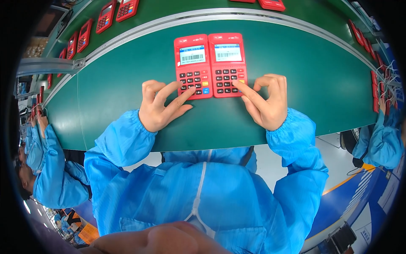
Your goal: The person tests or configures handheld electronic devices on an assembly line by hand.
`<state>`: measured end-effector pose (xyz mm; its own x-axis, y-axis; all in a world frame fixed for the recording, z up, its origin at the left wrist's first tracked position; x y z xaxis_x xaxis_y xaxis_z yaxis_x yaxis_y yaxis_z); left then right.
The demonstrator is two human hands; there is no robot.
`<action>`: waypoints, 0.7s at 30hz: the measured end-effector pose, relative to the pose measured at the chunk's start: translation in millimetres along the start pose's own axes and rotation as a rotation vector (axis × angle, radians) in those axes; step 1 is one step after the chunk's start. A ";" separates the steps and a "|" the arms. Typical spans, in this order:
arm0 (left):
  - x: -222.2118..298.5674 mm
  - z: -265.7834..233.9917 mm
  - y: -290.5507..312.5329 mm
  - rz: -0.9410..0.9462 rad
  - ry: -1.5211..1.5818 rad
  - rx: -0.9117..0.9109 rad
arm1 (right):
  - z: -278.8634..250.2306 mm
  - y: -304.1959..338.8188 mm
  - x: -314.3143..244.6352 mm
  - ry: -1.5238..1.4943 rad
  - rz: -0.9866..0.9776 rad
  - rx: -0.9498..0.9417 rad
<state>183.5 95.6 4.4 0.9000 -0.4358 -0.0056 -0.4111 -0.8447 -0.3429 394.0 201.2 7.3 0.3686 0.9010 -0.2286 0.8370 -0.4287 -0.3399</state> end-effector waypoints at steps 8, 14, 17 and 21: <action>7.2 3.7 -7.8 0.052 -0.020 -0.026 | 6.4 12.0 1.0 0.013 -0.081 -0.066; 11.7 6.5 -9.9 0.089 -0.078 0.025 | 6.5 13.8 3.0 -0.056 -0.039 -0.104; -0.7 -1.4 -13.4 -0.053 0.109 -0.063 | -0.5 7.3 10.3 -0.192 0.044 -0.064; -23.6 1.3 -10.6 -0.420 0.513 -0.126 | 4.8 -5.5 22.8 -0.495 0.294 -0.116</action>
<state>166.8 115.2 6.9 0.8173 -0.1288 0.5616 -0.0834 -0.9909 -0.1059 395.8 223.8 -0.4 0.3826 0.5957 -0.7062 0.7772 -0.6208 -0.1026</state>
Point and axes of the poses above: each hand's wrist, its own y-axis away from the middle knuckle, its own z-axis out of the palm, x = y × z, the point moved 4 cm from there along -y, towards the middle knuckle, and after that the axes turned 9 degrees about -x, right-handed, at the moved point
